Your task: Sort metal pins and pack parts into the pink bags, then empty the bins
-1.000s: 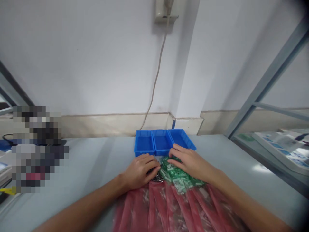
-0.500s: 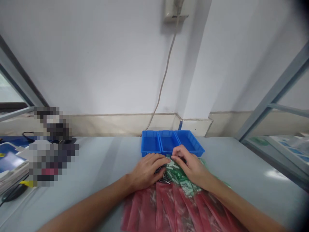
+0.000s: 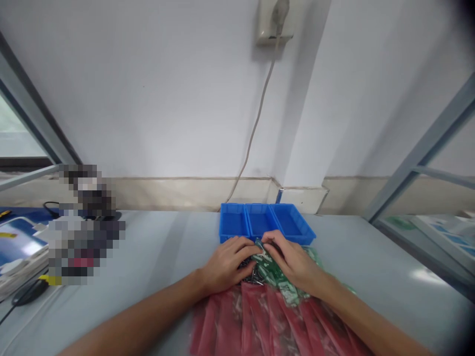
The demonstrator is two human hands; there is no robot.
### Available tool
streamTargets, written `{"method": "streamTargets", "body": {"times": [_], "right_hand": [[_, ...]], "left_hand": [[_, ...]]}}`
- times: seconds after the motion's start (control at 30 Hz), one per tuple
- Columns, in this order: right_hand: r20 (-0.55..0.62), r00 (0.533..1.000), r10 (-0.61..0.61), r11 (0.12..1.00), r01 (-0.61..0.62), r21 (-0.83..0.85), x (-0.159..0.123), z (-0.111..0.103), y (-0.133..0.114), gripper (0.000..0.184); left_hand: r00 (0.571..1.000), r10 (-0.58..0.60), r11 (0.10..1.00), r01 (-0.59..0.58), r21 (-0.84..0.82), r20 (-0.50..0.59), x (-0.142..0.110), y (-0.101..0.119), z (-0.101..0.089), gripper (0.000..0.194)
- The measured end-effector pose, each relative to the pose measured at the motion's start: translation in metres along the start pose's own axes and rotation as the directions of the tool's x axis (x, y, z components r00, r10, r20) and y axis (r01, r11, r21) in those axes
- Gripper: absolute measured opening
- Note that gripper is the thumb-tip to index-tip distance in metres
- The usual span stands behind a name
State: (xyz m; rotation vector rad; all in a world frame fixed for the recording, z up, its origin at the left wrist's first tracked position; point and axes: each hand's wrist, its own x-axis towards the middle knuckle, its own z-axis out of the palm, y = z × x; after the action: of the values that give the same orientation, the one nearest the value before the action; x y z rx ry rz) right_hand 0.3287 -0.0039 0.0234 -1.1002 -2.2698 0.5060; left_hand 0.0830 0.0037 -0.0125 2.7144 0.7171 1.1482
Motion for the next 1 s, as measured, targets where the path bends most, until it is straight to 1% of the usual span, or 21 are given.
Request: {"method": "streamTargets", "body": {"times": [0.33,0.47,0.6,0.67,0.73,0.83,1.0], "right_hand": [[0.036,0.999,-0.018,0.997,0.02,-0.069,0.0006,-0.0005,-0.0028,0.017],[0.053,0.995,-0.088,0.993,0.092,-0.077,-0.0004,-0.0047,-0.003,0.021],[0.047,0.984,-0.174,0.981,0.177,-0.075,-0.0013,-0.0078,-0.001,0.024],[0.059,0.98,-0.191,0.976,0.196,-0.093,-0.0018,-0.0074,0.0002,0.026],[0.061,0.979,-0.192,0.971,0.199,-0.13,-0.0021,-0.0057,0.0017,0.025],[0.045,0.977,-0.209,0.963,0.213,-0.162,-0.0023,-0.003,0.004,0.018],[0.038,0.973,-0.227,0.962,0.23,-0.146,-0.0031,-0.0016,0.0052,0.016]], "left_hand": [[0.999,0.015,1.0,-0.015,0.008,-0.046,0.0006,-0.0021,-0.0001,0.022],[0.998,-0.021,1.0,0.02,-0.016,-0.063,0.0007,-0.0001,-0.0014,0.017],[0.991,-0.064,0.998,0.063,-0.009,-0.118,0.0007,0.0017,-0.0026,0.011],[0.987,-0.075,0.997,0.075,-0.009,-0.143,0.0007,0.0014,-0.0027,0.011],[0.984,-0.083,0.997,0.082,-0.013,-0.161,0.0009,0.0008,-0.0026,0.012],[0.983,-0.084,0.996,0.081,-0.027,-0.161,0.0015,0.0004,-0.0029,0.013],[0.988,-0.102,0.994,0.097,-0.052,-0.115,0.0018,0.0008,-0.0045,0.013]]}}
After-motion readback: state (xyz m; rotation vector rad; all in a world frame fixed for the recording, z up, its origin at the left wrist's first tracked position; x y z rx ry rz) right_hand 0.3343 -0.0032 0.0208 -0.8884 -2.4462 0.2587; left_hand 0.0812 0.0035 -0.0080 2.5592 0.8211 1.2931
